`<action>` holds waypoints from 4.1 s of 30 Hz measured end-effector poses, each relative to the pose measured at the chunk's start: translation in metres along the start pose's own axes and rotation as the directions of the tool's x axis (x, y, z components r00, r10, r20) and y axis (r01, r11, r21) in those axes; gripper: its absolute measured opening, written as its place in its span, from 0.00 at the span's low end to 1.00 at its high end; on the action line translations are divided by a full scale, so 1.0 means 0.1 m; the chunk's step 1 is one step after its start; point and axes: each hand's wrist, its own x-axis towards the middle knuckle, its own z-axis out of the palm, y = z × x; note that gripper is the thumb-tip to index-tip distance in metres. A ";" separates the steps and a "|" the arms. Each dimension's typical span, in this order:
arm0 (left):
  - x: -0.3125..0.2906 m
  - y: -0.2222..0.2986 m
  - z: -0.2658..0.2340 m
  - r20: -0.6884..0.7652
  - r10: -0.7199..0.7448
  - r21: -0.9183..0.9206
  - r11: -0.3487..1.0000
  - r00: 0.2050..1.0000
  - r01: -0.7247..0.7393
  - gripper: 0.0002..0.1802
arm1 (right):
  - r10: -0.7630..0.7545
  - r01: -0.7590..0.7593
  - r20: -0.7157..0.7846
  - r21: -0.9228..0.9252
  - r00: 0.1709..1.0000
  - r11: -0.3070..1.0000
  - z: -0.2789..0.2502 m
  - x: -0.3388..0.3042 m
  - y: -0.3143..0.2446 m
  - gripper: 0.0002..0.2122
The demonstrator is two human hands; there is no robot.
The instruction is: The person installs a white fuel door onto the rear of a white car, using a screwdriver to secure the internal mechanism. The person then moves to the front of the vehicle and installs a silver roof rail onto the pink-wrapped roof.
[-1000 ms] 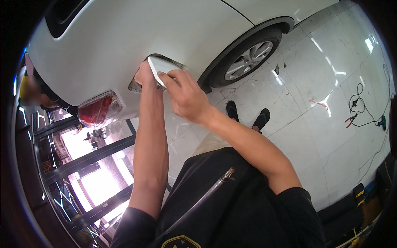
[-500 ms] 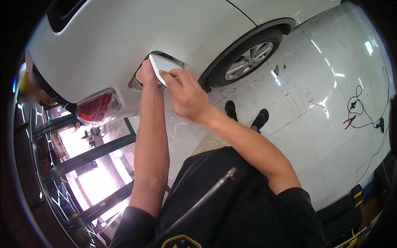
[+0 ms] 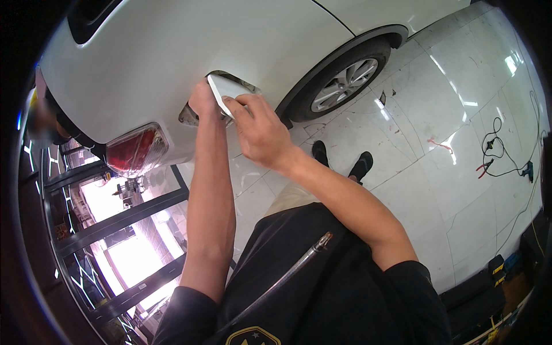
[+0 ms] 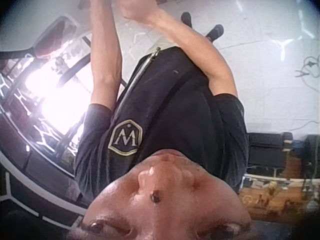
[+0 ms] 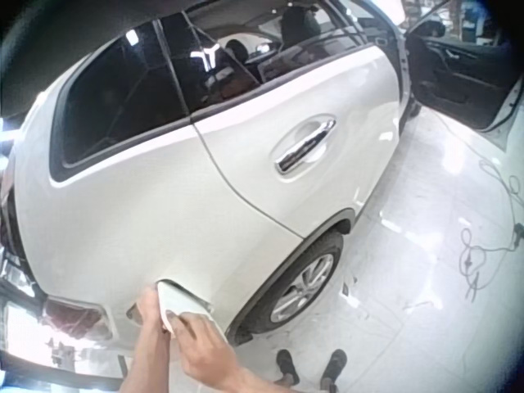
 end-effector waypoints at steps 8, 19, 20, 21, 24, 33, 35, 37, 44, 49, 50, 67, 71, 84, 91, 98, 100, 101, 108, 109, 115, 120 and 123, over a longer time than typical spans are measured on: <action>-0.17 0.10 0.10 -0.014 -0.057 -0.083 0.995 0.998 0.056 0.18 | -0.015 0.015 0.000 -0.017 1.000 1.000 0.00 0.00 0.05 0.22; 0.05 -0.12 0.12 0.019 -0.070 -0.264 0.962 0.997 0.073 0.14 | -0.010 0.010 -0.003 -0.003 1.000 1.000 0.01 0.00 0.04 0.23; -0.03 -0.07 0.14 -0.016 -0.064 -0.242 0.968 0.998 0.059 0.14 | -0.005 0.005 -0.002 -0.001 1.000 1.000 0.02 -0.01 0.03 0.23; -0.08 -0.03 0.15 -0.050 -0.057 -0.221 0.974 0.997 0.045 0.13 | 0.000 0.000 -0.001 0.000 1.000 1.000 0.02 -0.01 0.02 0.23; 0.05 -0.13 0.05 0.088 -0.101 -0.409 0.904 0.991 0.129 0.12 | 0.008 -0.008 -0.008 0.029 1.000 1.000 0.05 -0.02 0.01 0.22; -0.02 -0.19 0.19 -0.064 0.020 -0.333 0.942 0.998 -0.040 0.09 | 0.005 -0.005 0.010 -0.003 1.000 1.000 0.03 0.00 0.03 0.21; -0.06 -0.18 0.20 -0.106 0.045 -0.272 0.960 0.993 -0.072 0.09 | 0.013 -0.013 0.001 -0.003 1.000 1.000 0.03 0.01 0.02 0.21; 0.00 -0.31 0.15 -0.146 0.100 -0.195 0.972 0.984 -0.127 0.09 | 0.009 -0.009 -0.001 0.003 1.000 1.000 0.05 0.00 -0.02 0.21; -0.24 -0.09 0.19 -0.156 0.034 -0.377 0.922 0.987 -0.091 0.10 | -0.018 0.019 0.011 -0.032 1.000 0.999 0.07 -0.02 0.01 0.21; -0.30 -0.11 0.15 -0.072 -0.005 -0.438 0.899 0.997 -0.027 0.11 | 0.019 -0.019 0.031 -0.011 0.999 1.000 0.06 -0.10 -0.01 0.24; -0.34 -0.15 0.13 -0.081 -0.014 -0.423 0.906 0.997 -0.021 0.12 | 0.012 -0.012 0.041 -0.012 0.999 1.000 0.03 -0.13 -0.01 0.24; -0.34 0.09 -0.08 0.162 -0.218 -0.480 0.835 0.962 0.270 0.11 | -0.106 0.108 0.051 -0.038 0.993 0.993 0.12 -0.23 -0.08 0.28; -0.19 0.01 -0.12 0.224 -0.126 -0.484 0.846 0.967 0.222 0.12 | -0.123 0.124 0.007 -0.051 0.992 0.991 0.17 -0.17 -0.11 0.27; -0.05 -0.03 -0.12 0.134 -0.051 -0.317 0.944 0.990 0.092 0.16 | -0.074 0.076 0.057 -0.045 0.996 0.996 0.19 -0.07 -0.19 0.25; -0.05 0.10 -0.11 0.183 -0.191 -0.264 0.935 0.964 0.235 0.14 | -0.056 0.058 0.036 -0.052 0.998 0.997 0.16 -0.03 -0.16 0.24; 0.19 -0.05 -0.06 0.277 -0.350 -0.478 0.758 0.895 0.445 0.13 | -0.053 0.055 0.039 -0.055 0.998 0.997 0.14 -0.02 -0.10 0.25; 0.28 -0.15 -0.04 0.274 -0.383 -0.514 0.718 0.882 0.470 0.12 | -0.049 0.051 0.041 -0.048 0.998 0.998 0.13 -0.02 -0.11 0.25; 0.29 -0.18 -0.01 0.269 -0.394 -0.533 0.698 0.879 0.477 0.12 | -0.045 0.047 0.039 -0.051 0.998 0.998 0.13 -0.02 -0.10 0.25; 0.28 -0.22 -0.03 0.373 -0.350 -0.514 0.693 0.859 0.506 0.08 | -0.035 0.036 0.042 -0.025 0.999 0.999 0.10 -0.01 -0.10 0.25; 0.34 -0.29 -0.10 0.350 -0.354 -0.515 0.701 0.867 0.494 0.08 | -0.038 0.038 0.047 -0.013 0.998 0.999 0.11 0.00 -0.14 0.25; 0.13 -0.04 0.06 0.229 -0.382 -0.559 0.701 0.895 0.442 0.06 | -0.042 0.043 0.057 -0.015 0.997 0.999 0.04 0.02 -0.06 0.27; 0.37 -0.26 -0.03 0.318 -0.392 -0.568 0.651 0.863 0.504 0.06 | -0.032 0.031 0.106 0.014 0.994 0.999 0.05 0.00 -0.07 0.28; 0.32 -0.24 -0.06 0.339 -0.340 -0.551 0.683 0.877 0.478 0.06 | -0.048 0.046 0.085 0.018 0.995 0.999 0.04 0.02 -0.05 0.27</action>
